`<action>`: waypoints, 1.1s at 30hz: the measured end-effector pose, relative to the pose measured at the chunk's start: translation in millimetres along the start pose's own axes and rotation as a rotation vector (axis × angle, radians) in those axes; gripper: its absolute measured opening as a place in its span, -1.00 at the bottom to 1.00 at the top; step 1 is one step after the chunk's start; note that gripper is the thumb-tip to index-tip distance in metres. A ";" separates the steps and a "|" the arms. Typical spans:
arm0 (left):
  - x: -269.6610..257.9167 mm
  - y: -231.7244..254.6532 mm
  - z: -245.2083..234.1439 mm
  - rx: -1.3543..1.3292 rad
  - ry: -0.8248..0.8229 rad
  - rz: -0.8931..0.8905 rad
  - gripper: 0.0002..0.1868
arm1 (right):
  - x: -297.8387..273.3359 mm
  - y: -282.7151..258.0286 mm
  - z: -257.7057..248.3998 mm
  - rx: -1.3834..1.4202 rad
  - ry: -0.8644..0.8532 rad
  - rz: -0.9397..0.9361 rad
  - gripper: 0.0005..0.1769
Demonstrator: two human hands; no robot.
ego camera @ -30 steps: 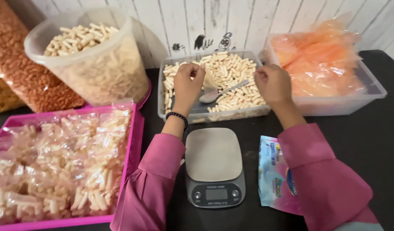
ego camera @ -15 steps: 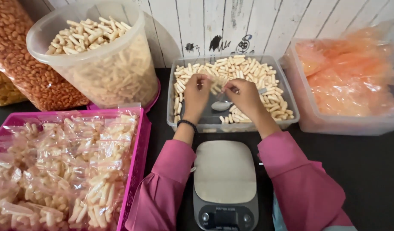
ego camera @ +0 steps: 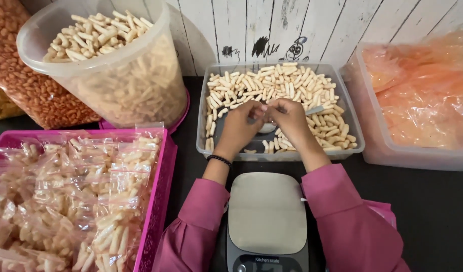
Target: Packaging small snacks into plastic bags and weighing them on a digital scale before placing them in a storage basket.
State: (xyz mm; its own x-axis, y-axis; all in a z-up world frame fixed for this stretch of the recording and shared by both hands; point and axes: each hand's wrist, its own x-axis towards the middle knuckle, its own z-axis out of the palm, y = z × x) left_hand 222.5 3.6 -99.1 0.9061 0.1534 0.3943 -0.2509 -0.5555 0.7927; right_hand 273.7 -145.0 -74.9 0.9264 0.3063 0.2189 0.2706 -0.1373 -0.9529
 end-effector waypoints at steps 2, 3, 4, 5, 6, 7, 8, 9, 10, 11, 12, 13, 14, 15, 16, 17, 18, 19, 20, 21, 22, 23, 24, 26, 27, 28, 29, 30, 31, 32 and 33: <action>-2.9 3.1 -6.5 0.025 0.017 -0.017 -0.77 | -8.0 -9.8 1.5 -0.019 -0.026 -0.019 -0.88; -2.7 5.4 -9.0 0.048 0.040 -0.029 -0.84 | -10.6 -15.7 0.9 -0.041 -0.053 -0.045 -0.87; -1.6 3.7 -8.0 0.045 0.038 -0.027 -0.84 | -10.9 -16.9 1.0 -0.044 -0.049 -0.045 -0.87; -2.2 1.5 -7.4 0.068 0.051 -0.046 -0.86 | -12.3 -17.7 2.0 -0.086 -0.053 -0.066 -0.88; -2.8 -0.7 -6.9 0.091 0.063 -0.065 -0.88 | -13.5 -18.6 3.1 -0.128 -0.057 -0.088 -0.89; -1.7 -1.0 -6.7 0.092 0.064 -0.063 -0.88 | -13.4 -18.2 2.7 -0.128 -0.056 -0.090 -0.89; -0.5 -1.3 -6.5 0.095 0.078 -0.081 -0.90 | -13.2 -17.7 2.2 -0.104 -0.055 -0.101 -0.87; -1.4 -2.4 -6.0 0.100 0.091 -0.104 -0.92 | -14.8 -16.0 2.3 -0.079 -0.056 -0.108 -0.84; -3.9 2.9 -8.5 0.101 0.089 -0.105 -0.92 | -12.5 -7.9 1.2 -0.078 -0.055 -0.106 -0.84; -6.6 8.1 -11.2 0.111 0.076 -0.103 -0.94 | -10.4 0.4 0.3 -0.082 -0.077 -0.106 -0.84; -9.2 13.3 -13.7 0.121 0.063 -0.100 -0.93 | -8.2 8.6 -0.7 -0.086 -0.099 -0.105 -0.82; -10.3 13.3 -12.8 0.122 0.061 -0.101 -0.93 | -8.3 9.3 -0.2 -0.084 -0.098 -0.104 -0.82; -11.3 13.4 -11.9 0.143 0.045 -0.111 -0.93 | -8.5 9.9 0.2 -0.091 -0.107 -0.107 -0.83; -11.5 13.8 -10.9 0.163 0.029 -0.118 -0.90 | -7.9 10.0 0.2 -0.098 -0.114 -0.112 -0.84; -11.4 12.9 -10.2 0.165 0.028 -0.117 -0.90 | -8.3 6.3 0.4 -0.097 -0.112 -0.112 -0.84; -11.1 11.9 -9.7 0.172 0.030 -0.112 -0.91 | -8.5 2.5 0.6 -0.060 -0.128 -0.106 -0.83; -10.8 10.7 -9.0 0.179 0.031 -0.108 -0.91 | -8.6 -1.1 0.9 -0.023 -0.145 -0.101 -0.83; -10.4 12.2 -9.4 0.179 0.029 -0.109 -0.91 | -9.1 -3.8 0.1 -0.023 -0.144 -0.099 -0.83; -10.2 13.4 -9.7 0.175 0.025 -0.108 -0.90 | -9.5 -6.2 -0.5 -0.007 -0.147 -0.088 -0.82; -11.1 14.2 -10.1 0.171 0.022 -0.110 -0.89 | -10.7 -8.2 -0.6 0.010 -0.152 -0.076 -0.80; -11.6 17.1 -11.4 0.171 0.020 -0.114 -0.89 | -10.6 -7.4 -2.0 0.010 -0.153 -0.071 -0.80; -12.0 20.0 -13.1 0.169 0.034 -0.095 -0.91 | -10.2 -6.9 -3.1 0.041 -0.153 -0.041 -0.79; -12.3 23.2 -15.0 0.167 0.048 -0.077 -0.93 | -9.8 -6.7 -4.2 0.073 -0.152 -0.011 -0.78; -11.5 20.2 -14.7 0.160 0.048 -0.069 -0.93 | -8.3 -3.5 -5.2 0.101 -0.151 0.000 -0.77; -10.9 19.1 -14.2 0.151 0.047 -0.061 -0.92 | -7.7 -2.0 -6.1 0.130 -0.149 0.012 -0.76; -10.8 20.5 -14.8 0.152 0.046 -0.059 -0.92 | -6.4 0.1 -6.4 0.130 -0.147 0.011 -0.76; -11.3 21.6 -15.3 0.146 0.036 -0.049 -0.92 | -5.7 2.7 -6.4 0.152 -0.141 0.025 -0.77; -11.9 22.6 -15.8 0.141 0.026 -0.040 -0.91 | -4.9 5.5 -6.3 0.173 -0.136 0.039 -0.79; -12.0 23.4 -16.1 0.141 0.025 -0.040 -0.91 | -3.7 8.3 -5.6 0.174 -0.135 0.040 -0.79; -12.1 24.2 -16.5 0.130 0.009 -0.020 -0.91 | -2.4 11.2 -4.9 0.197 -0.129 0.056 -0.79; -12.0 25.1 -16.7 0.119 -0.007 0.000 -0.89 | -1.0 14.0 -4.4 0.219 -0.122 0.072 -0.79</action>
State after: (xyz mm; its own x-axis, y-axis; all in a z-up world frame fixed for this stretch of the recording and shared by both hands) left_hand 199.7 1.5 -76.2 0.9085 0.1481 0.3909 -0.2091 -0.6487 0.7318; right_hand 277.7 -151.4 -87.6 0.8990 0.4165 0.1350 0.1299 0.0407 -0.9907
